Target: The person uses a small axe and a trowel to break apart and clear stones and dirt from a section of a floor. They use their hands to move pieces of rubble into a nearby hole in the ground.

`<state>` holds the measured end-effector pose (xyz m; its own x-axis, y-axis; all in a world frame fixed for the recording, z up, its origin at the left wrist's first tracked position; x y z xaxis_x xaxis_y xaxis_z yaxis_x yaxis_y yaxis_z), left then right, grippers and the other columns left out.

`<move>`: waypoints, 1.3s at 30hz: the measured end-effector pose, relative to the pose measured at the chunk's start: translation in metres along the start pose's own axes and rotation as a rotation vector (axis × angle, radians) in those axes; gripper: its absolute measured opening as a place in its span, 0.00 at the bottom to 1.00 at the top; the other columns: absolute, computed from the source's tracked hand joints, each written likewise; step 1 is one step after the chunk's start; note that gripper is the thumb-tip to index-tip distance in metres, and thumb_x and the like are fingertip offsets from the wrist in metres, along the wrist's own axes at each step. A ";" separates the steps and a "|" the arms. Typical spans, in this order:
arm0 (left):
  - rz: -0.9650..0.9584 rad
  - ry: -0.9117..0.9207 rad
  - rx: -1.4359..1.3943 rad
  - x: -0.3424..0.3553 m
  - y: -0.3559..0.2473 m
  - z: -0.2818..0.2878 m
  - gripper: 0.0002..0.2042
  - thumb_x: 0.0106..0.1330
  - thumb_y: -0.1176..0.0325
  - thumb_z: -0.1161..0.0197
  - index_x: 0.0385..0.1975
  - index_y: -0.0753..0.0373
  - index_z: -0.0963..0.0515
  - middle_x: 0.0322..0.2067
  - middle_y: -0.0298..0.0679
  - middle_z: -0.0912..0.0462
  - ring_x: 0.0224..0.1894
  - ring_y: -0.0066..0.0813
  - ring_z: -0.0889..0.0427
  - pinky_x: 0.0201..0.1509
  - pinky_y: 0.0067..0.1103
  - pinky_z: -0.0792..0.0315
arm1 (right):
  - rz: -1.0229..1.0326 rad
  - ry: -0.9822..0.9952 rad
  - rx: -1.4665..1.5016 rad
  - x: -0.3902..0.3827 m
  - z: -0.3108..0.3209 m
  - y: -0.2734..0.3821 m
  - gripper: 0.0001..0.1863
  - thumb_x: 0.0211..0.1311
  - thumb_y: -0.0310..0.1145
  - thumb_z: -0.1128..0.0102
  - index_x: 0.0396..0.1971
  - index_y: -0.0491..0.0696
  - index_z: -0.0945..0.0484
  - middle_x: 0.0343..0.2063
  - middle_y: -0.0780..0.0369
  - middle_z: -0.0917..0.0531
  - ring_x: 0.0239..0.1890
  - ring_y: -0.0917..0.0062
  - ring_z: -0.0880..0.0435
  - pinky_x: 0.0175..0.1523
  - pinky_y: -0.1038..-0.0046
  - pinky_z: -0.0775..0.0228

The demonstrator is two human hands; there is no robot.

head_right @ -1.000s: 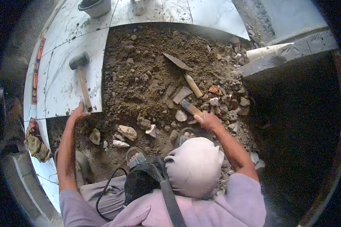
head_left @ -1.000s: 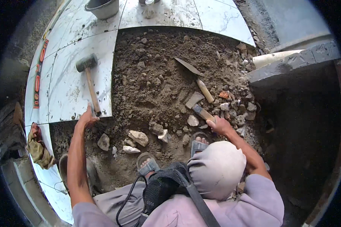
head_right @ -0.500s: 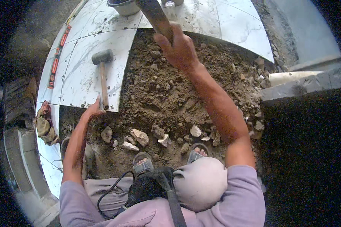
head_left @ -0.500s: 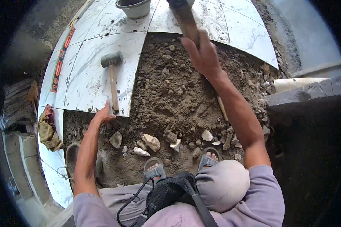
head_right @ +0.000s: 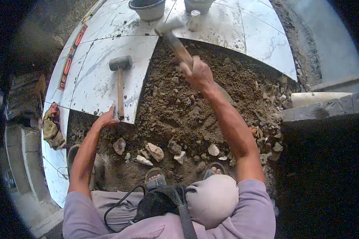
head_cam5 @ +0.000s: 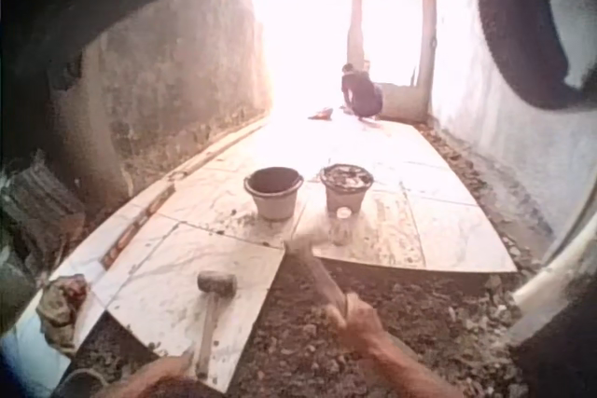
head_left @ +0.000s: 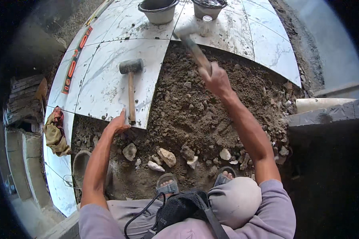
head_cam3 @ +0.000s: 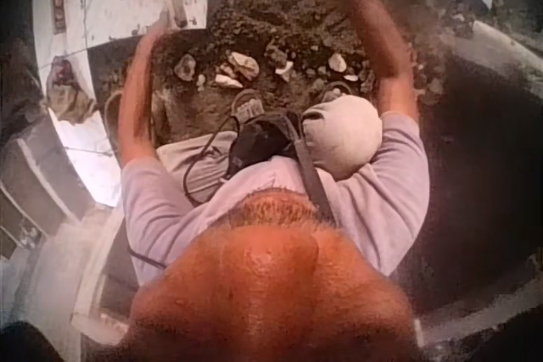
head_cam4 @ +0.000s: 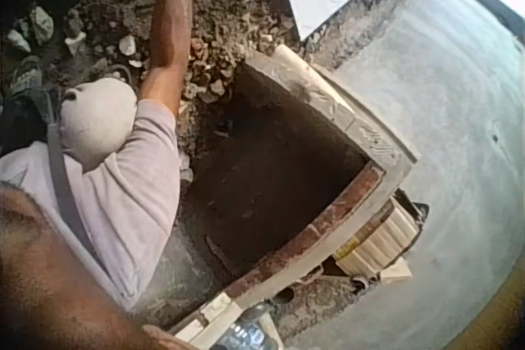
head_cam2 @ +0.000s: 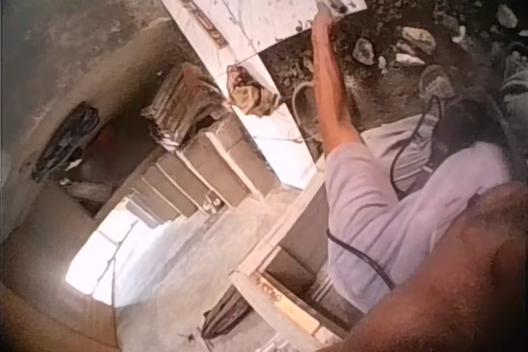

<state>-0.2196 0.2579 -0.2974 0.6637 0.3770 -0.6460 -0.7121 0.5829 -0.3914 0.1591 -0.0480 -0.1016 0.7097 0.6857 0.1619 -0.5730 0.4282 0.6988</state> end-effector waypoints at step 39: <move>-0.045 -0.012 0.129 -0.024 -0.026 0.014 0.54 0.51 0.56 0.30 0.67 0.66 0.66 0.35 0.66 0.22 0.41 0.59 0.21 0.45 0.37 0.28 | -0.367 0.233 -0.221 0.012 -0.047 -0.084 0.29 0.63 0.52 0.53 0.41 0.36 0.23 0.39 0.42 0.21 0.45 0.50 0.22 0.47 0.56 0.30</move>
Point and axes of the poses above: each hand's wrist, its own x-axis towards the middle knuckle, its own z-axis out of the back of the hand, y = z × x, the point moved 6 cm from there along x, towards the middle knuckle
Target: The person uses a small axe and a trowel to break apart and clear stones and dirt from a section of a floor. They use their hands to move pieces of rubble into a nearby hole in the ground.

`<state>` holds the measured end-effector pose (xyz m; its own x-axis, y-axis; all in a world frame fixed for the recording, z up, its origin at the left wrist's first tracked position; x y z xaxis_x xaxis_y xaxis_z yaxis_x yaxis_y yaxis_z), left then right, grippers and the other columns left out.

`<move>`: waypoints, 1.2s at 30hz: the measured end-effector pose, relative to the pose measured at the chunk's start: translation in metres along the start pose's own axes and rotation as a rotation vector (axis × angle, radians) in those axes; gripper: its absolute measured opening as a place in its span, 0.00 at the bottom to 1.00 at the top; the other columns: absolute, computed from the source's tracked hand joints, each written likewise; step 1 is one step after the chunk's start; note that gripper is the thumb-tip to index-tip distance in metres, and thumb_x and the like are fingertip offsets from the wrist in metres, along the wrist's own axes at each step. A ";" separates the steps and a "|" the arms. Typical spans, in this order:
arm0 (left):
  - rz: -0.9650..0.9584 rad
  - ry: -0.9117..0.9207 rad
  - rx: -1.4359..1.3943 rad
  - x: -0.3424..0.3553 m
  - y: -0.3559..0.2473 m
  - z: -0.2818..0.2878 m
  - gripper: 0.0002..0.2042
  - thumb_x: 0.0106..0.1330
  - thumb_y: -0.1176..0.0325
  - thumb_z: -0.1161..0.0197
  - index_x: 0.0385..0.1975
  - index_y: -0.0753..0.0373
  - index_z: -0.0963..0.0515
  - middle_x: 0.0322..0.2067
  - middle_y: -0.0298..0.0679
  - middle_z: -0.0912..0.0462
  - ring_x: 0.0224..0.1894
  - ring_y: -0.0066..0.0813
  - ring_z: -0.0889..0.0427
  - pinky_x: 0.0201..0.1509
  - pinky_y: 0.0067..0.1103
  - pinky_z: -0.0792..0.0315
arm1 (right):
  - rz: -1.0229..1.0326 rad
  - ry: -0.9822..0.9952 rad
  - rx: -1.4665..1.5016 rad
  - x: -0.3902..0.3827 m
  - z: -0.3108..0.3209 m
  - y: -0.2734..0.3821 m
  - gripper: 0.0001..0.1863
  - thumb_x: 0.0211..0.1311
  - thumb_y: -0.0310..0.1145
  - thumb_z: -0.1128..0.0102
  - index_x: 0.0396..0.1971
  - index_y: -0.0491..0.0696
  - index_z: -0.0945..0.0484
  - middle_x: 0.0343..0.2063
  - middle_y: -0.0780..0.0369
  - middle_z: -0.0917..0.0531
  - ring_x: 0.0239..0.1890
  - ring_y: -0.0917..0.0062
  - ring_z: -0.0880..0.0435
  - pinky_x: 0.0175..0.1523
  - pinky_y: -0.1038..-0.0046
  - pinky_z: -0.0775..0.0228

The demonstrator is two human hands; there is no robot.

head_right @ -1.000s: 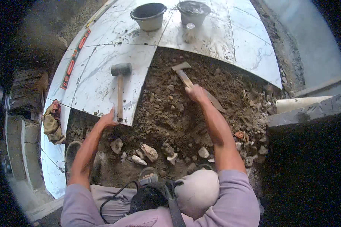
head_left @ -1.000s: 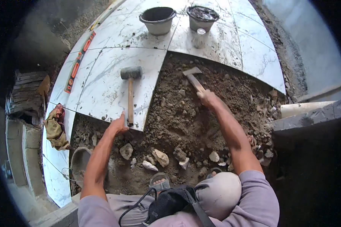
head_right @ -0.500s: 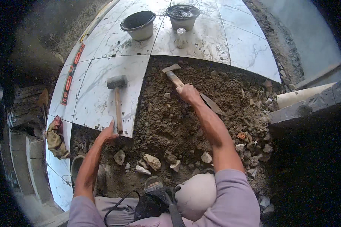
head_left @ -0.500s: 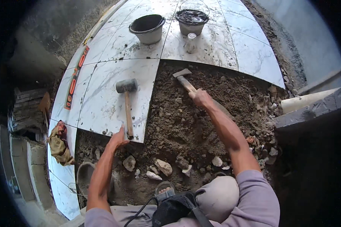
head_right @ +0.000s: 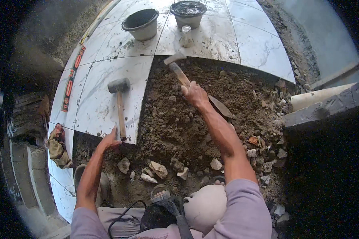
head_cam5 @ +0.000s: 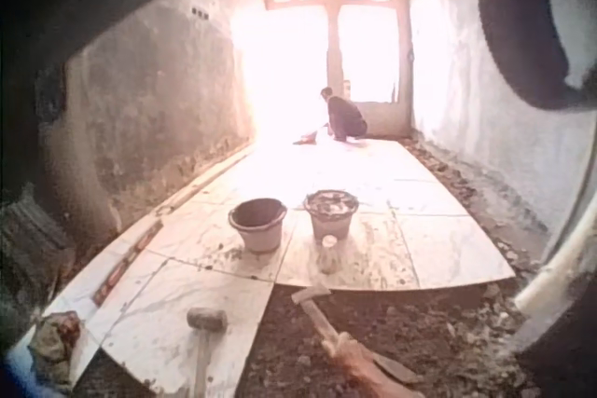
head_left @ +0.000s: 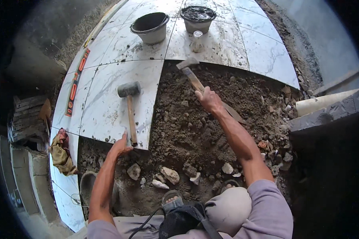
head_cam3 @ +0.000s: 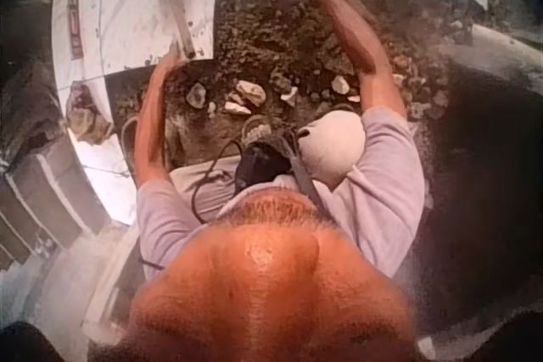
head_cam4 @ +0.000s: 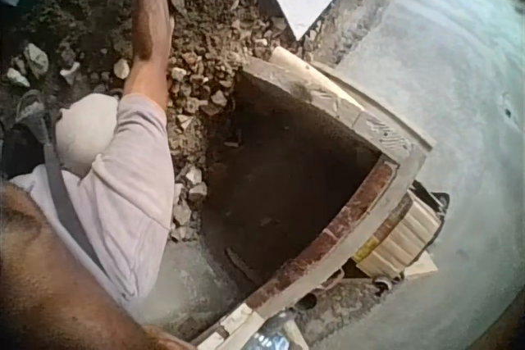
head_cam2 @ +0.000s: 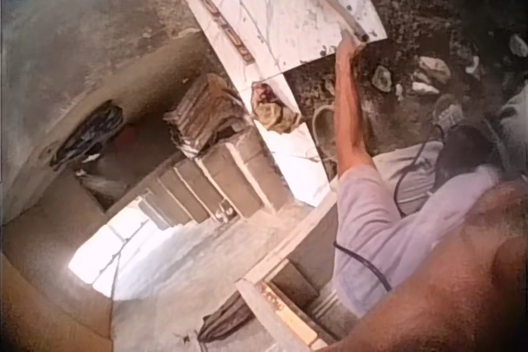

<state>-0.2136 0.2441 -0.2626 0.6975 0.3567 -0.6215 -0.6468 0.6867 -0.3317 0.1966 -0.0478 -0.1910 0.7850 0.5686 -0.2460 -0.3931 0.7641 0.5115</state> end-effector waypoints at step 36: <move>0.059 0.029 0.076 -0.002 -0.004 0.003 0.54 0.50 0.59 0.29 0.67 0.64 0.66 0.34 0.64 0.21 0.37 0.57 0.20 0.41 0.36 0.27 | -0.202 -0.055 -0.005 -0.041 0.087 -0.118 0.32 0.63 0.57 0.60 0.42 0.40 0.22 0.40 0.39 0.23 0.47 0.47 0.23 0.50 0.57 0.32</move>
Point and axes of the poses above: each hand's wrist, its own x-axis towards the middle knuckle, its own z-axis out of the back of the hand, y = z × x, the point moved 6 cm from there along x, towards the middle knuckle
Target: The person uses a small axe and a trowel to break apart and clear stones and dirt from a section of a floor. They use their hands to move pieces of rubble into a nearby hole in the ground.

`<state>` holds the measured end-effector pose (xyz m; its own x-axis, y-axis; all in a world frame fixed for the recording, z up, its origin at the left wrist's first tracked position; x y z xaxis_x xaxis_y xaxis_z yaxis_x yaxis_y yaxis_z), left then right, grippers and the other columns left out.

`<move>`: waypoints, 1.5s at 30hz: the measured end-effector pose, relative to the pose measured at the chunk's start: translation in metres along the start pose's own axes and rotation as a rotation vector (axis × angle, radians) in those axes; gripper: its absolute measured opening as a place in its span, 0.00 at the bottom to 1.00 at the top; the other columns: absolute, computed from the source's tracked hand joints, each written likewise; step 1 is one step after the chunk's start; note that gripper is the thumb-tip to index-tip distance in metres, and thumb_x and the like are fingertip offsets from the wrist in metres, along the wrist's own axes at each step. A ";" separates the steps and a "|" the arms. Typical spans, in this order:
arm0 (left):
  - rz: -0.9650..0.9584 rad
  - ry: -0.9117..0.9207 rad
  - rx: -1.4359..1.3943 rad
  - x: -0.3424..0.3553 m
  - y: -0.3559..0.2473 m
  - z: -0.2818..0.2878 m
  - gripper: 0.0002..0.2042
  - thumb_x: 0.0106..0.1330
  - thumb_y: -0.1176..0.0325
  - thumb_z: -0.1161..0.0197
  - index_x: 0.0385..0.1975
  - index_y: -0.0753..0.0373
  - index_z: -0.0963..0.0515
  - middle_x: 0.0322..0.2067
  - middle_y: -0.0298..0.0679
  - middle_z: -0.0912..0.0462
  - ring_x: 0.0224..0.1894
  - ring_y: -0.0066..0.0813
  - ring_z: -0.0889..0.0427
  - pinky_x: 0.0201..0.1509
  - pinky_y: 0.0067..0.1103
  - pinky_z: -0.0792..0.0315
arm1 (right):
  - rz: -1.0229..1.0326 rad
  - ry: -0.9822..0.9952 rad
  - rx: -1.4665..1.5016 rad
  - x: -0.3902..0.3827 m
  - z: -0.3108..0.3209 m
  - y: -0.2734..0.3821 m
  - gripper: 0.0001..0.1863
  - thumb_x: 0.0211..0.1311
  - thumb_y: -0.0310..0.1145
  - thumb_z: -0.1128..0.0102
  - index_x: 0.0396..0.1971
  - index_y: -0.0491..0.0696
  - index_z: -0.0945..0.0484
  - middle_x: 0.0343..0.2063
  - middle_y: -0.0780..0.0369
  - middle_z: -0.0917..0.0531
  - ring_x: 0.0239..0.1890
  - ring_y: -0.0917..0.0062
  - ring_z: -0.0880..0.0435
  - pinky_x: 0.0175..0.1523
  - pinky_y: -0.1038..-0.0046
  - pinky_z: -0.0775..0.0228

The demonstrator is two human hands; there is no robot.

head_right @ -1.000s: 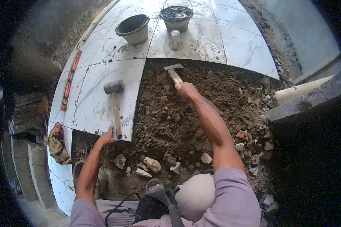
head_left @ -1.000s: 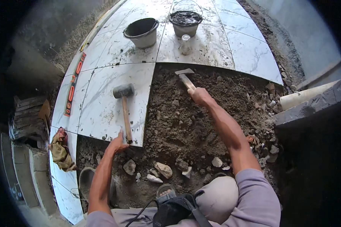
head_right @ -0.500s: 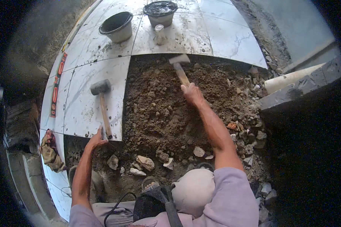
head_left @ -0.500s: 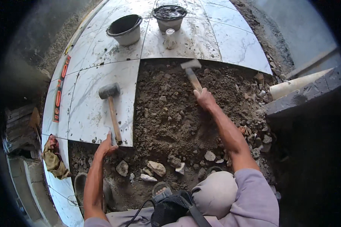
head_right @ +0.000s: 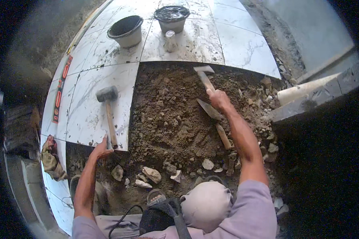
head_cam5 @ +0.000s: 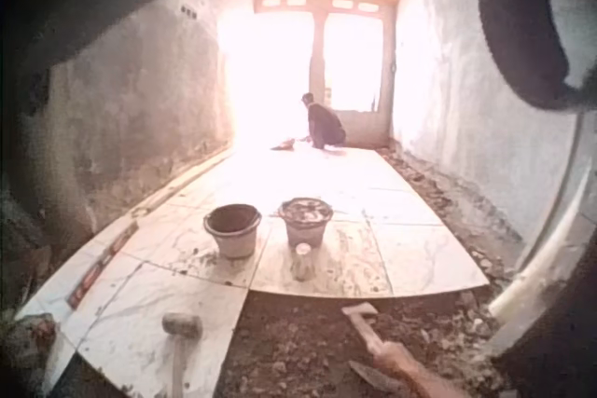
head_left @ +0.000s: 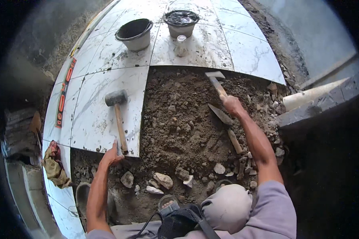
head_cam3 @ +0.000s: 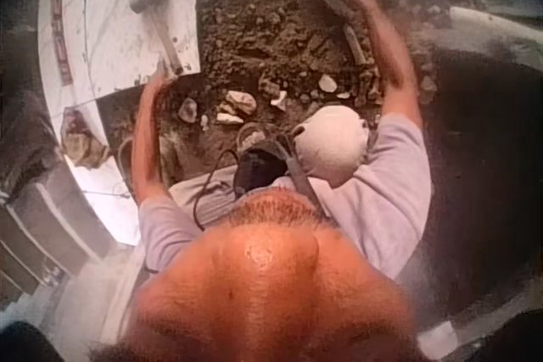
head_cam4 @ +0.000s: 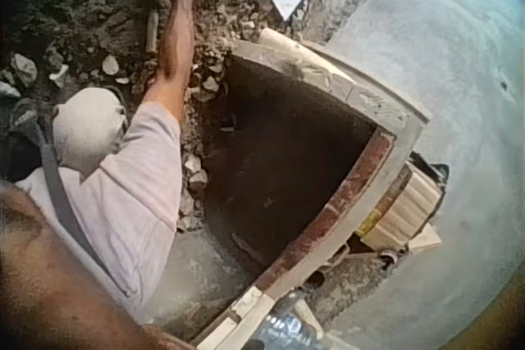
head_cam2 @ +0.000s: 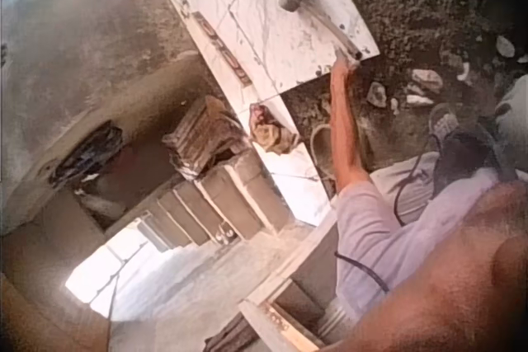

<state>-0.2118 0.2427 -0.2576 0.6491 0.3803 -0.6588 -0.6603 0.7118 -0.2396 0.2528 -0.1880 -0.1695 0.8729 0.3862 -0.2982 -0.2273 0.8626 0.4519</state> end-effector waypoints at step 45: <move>0.003 -0.120 -0.047 -0.026 -0.035 0.008 0.51 0.52 0.63 0.33 0.67 0.68 0.67 0.36 0.67 0.23 0.42 0.63 0.24 0.54 0.39 0.33 | 0.737 -0.169 -0.477 0.171 -0.145 0.248 0.18 0.64 0.34 0.57 0.53 0.62 0.30 0.52 0.62 0.30 0.53 0.65 0.26 0.48 0.62 0.26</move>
Point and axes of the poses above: each hand's wrist, its own x-axis towards the middle knuckle, its own z-axis out of the back of the hand, y = z × x, the point moved 6 cm from there along x, towards the middle knuckle
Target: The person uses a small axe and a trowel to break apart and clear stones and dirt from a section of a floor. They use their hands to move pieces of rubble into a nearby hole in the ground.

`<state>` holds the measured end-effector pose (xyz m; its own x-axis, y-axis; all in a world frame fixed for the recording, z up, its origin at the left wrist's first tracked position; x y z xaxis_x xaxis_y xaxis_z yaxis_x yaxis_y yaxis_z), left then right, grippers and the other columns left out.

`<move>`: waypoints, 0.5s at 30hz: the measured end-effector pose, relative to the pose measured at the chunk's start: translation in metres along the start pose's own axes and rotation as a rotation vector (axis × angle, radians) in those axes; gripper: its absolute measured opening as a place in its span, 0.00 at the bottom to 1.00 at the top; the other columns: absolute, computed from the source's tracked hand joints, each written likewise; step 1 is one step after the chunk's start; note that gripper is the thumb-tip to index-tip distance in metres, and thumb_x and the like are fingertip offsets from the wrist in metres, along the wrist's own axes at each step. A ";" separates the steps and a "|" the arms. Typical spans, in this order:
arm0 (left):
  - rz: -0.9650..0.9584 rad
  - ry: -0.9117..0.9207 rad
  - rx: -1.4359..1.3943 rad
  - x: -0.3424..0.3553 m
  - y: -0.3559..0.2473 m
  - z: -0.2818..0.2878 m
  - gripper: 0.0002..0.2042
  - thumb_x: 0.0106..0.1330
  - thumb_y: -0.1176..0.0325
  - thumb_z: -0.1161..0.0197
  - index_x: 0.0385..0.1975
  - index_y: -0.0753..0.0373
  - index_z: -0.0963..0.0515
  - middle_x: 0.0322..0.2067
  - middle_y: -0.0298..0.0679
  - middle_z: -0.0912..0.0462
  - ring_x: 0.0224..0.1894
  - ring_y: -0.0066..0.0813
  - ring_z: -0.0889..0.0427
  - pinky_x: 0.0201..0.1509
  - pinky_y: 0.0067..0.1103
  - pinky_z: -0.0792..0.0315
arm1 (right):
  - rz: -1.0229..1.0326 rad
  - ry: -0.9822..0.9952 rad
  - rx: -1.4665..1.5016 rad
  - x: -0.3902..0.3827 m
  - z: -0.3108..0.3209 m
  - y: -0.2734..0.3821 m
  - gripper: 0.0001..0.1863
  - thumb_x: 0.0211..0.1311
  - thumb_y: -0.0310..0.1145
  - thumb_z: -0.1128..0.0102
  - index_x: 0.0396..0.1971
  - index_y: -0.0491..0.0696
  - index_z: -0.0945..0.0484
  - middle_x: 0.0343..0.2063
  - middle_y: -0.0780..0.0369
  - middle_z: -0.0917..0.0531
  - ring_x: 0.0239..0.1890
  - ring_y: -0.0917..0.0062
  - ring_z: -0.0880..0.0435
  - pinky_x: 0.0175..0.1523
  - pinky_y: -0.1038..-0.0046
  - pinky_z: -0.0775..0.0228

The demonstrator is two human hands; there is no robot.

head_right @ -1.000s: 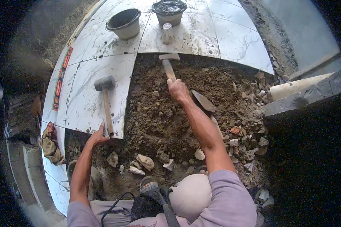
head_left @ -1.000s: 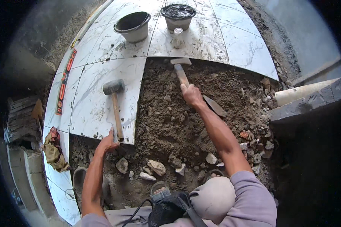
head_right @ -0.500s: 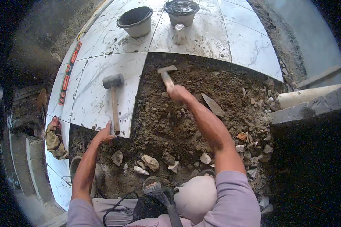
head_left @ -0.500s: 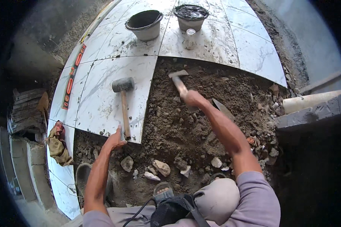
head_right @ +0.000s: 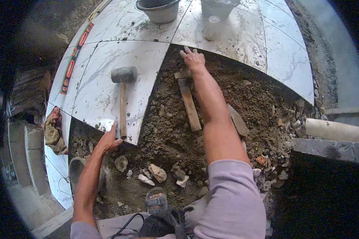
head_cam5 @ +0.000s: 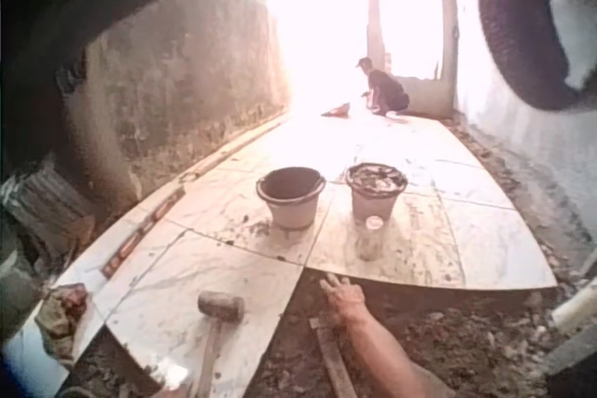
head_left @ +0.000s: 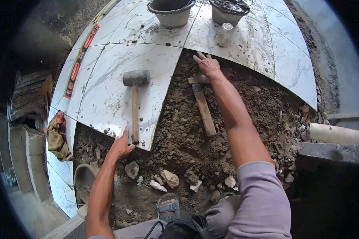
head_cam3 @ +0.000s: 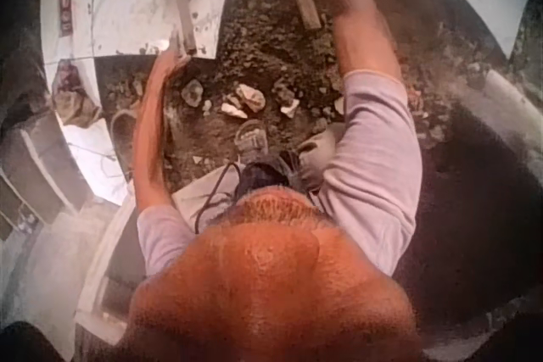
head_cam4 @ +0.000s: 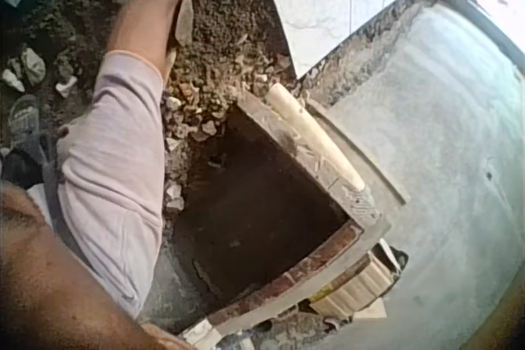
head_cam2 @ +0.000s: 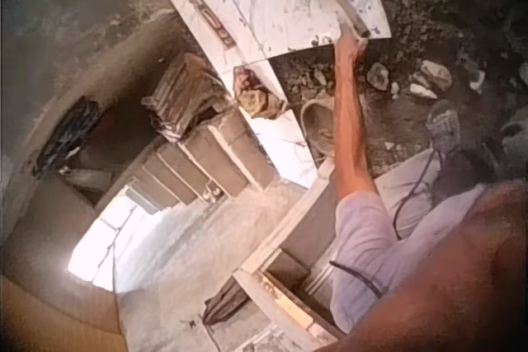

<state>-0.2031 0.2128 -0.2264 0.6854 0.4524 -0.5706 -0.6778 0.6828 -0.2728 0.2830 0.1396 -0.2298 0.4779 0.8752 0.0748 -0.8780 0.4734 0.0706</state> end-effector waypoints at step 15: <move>0.067 0.047 -0.072 -0.003 0.001 0.003 0.51 0.52 0.62 0.33 0.68 0.65 0.65 0.44 0.70 0.27 0.49 0.64 0.27 0.61 0.35 0.39 | -0.131 -0.130 0.228 -0.083 0.057 -0.073 0.16 0.57 0.38 0.45 0.37 0.39 0.27 0.39 0.46 0.23 0.45 0.55 0.22 0.46 0.56 0.29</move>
<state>-0.2048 0.2139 -0.2226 0.6258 0.4674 -0.6244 -0.7402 0.6083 -0.2865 0.3093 0.0269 -0.1840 0.5992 0.7810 0.1761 -0.7870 0.5341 0.3087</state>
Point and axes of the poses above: each hand's wrist, its own x-axis towards the middle knuckle, its own z-axis out of the back of the hand, y = z × x, the point moved 6 cm from there along x, towards the middle knuckle
